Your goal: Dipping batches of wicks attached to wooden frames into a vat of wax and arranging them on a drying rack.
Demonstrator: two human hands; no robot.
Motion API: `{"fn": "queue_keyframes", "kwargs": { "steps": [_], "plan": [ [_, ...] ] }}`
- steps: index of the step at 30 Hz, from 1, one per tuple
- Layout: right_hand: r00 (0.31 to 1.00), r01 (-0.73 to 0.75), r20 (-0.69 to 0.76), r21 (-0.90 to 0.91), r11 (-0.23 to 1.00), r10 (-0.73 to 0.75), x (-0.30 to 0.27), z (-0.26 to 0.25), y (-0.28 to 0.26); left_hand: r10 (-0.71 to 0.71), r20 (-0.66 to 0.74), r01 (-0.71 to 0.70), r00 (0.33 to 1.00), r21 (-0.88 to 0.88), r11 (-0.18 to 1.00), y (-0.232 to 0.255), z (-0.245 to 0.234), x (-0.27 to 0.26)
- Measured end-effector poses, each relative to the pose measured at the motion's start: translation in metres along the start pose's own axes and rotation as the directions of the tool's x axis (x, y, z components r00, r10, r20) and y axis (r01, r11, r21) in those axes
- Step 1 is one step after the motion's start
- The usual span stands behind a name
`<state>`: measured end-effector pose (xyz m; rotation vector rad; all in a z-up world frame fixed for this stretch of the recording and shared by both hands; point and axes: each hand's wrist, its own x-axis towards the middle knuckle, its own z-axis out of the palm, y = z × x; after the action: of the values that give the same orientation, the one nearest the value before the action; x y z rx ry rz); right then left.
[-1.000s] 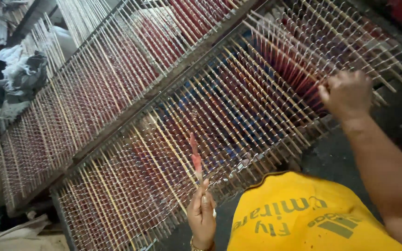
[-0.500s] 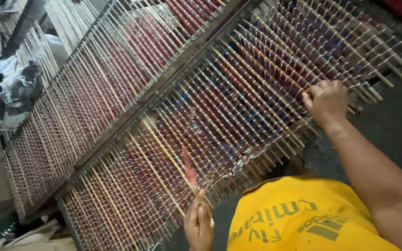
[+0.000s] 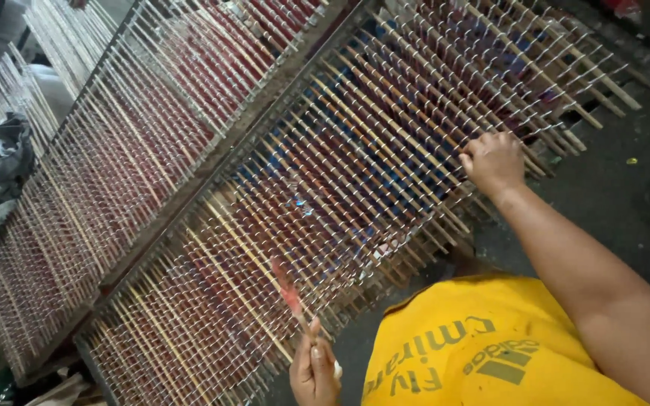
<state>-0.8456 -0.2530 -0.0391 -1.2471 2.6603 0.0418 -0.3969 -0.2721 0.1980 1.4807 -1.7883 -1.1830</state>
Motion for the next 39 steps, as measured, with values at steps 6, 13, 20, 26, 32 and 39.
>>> {"fn": "queue_keyframes", "kwargs": {
  "steps": [6, 13, 20, 26, 32, 39],
  "plan": [
    [0.999, 0.038, -0.015, 0.076, 0.996, -0.037, -0.003, -0.01, -0.001, -0.209, -0.013, 0.209, 0.978, -0.002, 0.978, -0.018, 0.001, -0.008],
    [0.919, 0.295, -0.315, 0.147, 0.944, -0.238, -0.003, -0.031, 0.068, 0.006, 0.071, -0.004, 0.997, -0.03, 1.0, -0.032, 0.015, 0.003],
    [0.914, 0.176, -0.394, 0.174, 0.969, -0.096, 0.049, -0.018, 0.21, 0.104, 0.076, -0.1, 0.992, -0.05, 0.994, 0.001, 0.057, 0.011],
    [0.966, 0.089, -0.252, 0.138, 0.986, -0.052, 0.084, -0.016, 0.225, -0.12, 0.149, 0.122, 0.981, -0.005, 0.992, -0.007, 0.06, 0.004],
    [0.994, -0.079, -0.08, 0.006, 0.997, 0.079, 0.107, -0.034, 0.201, -0.235, 0.185, 0.227, 0.954, 0.061, 0.972, -0.022, 0.052, -0.002],
    [0.968, -0.237, 0.109, 0.087, 0.967, 0.228, 0.126, -0.041, 0.192, -0.368, 0.233, 0.383, 0.9, -0.018, 0.924, -0.054, 0.043, -0.006]
  ]
}}
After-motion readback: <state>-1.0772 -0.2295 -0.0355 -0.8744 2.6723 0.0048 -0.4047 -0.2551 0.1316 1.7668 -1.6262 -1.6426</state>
